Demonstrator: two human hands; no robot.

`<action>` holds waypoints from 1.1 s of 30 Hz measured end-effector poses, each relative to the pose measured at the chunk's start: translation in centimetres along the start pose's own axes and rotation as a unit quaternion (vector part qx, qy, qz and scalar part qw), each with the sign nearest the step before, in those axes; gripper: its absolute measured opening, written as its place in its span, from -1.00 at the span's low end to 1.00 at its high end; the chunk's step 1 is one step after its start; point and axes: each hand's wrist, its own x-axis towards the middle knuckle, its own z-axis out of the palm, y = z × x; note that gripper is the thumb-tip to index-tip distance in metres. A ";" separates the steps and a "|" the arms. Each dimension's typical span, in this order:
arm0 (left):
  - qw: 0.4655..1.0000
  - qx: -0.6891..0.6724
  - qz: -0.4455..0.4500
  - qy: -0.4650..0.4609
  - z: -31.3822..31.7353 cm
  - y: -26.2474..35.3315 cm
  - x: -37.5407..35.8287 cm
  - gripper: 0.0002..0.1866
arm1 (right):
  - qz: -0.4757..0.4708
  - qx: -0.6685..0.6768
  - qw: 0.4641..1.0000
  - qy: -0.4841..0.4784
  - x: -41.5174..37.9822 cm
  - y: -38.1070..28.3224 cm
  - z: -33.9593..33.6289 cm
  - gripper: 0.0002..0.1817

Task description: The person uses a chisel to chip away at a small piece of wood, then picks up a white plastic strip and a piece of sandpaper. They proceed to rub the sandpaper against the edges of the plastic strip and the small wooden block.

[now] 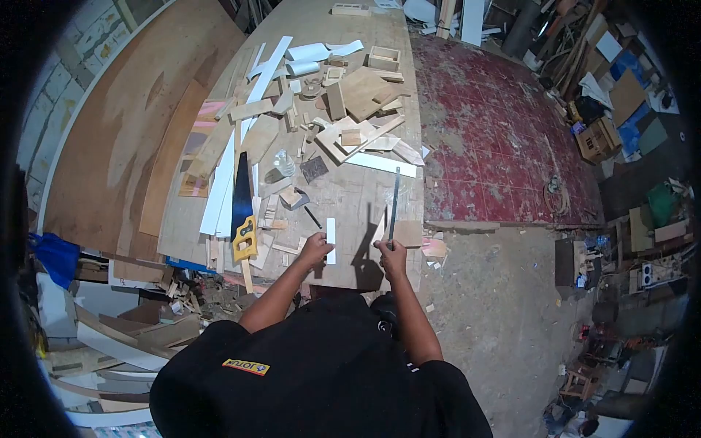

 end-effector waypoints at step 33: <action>0.991 0.105 0.087 -0.019 1.7 10.8 -2.7 -0.76 | -0.153 -0.109 0.982 0.003 -0.2 -5.0 3.9 -0.82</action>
